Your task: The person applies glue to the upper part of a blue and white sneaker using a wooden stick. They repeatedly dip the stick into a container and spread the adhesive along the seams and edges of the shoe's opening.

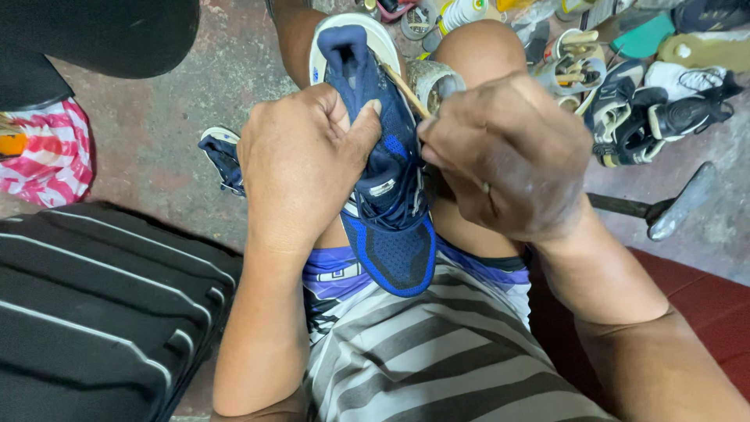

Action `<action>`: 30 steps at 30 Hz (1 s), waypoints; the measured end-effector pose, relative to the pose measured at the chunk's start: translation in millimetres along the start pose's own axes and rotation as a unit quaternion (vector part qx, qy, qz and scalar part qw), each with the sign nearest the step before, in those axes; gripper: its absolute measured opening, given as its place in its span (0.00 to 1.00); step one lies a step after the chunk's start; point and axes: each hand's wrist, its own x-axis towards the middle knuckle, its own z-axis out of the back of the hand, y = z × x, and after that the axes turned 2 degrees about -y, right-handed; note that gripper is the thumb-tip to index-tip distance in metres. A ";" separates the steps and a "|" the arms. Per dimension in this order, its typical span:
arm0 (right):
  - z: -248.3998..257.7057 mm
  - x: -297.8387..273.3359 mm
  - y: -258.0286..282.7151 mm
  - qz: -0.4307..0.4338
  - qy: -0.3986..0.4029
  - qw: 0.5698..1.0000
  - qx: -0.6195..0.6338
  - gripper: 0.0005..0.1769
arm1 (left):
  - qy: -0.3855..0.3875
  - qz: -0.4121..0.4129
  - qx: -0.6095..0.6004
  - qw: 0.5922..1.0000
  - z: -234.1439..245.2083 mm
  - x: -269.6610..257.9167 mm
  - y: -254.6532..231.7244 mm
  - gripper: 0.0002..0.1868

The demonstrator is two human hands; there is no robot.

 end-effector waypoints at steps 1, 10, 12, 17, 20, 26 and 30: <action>-2.6 -0.9 1.8 0.004 -0.003 1.000 -0.019 0.09 | -0.002 -0.001 0.001 1.000 -0.7 0.6 0.3 0.22; -11.1 -15.5 12.5 0.003 -0.005 0.999 -0.041 0.11 | -0.013 -0.009 0.016 1.000 -3.4 -2.9 -3.1 0.21; -8.8 -16.0 12.9 0.000 -0.007 0.999 -0.047 0.11 | -0.017 -0.012 0.023 1.000 -5.2 -3.1 -4.6 0.21; -7.4 -22.0 13.1 -0.014 0.001 0.999 -0.032 0.11 | -0.028 -0.014 0.034 0.999 -8.7 -4.4 -5.7 0.21; -3.7 -35.9 8.7 -0.019 -0.034 0.999 0.009 0.11 | -0.039 -0.030 0.051 0.997 -11.1 -6.8 -5.4 0.21; 17.2 -69.3 7.3 -0.176 -0.253 0.940 0.144 0.18 | -0.035 -0.009 0.019 0.999 -3.7 -9.6 -6.5 0.19; 38.8 -71.9 -2.2 -0.248 -0.215 0.924 0.198 0.16 | -0.027 0.044 -0.028 0.998 25.9 -18.1 -11.8 0.19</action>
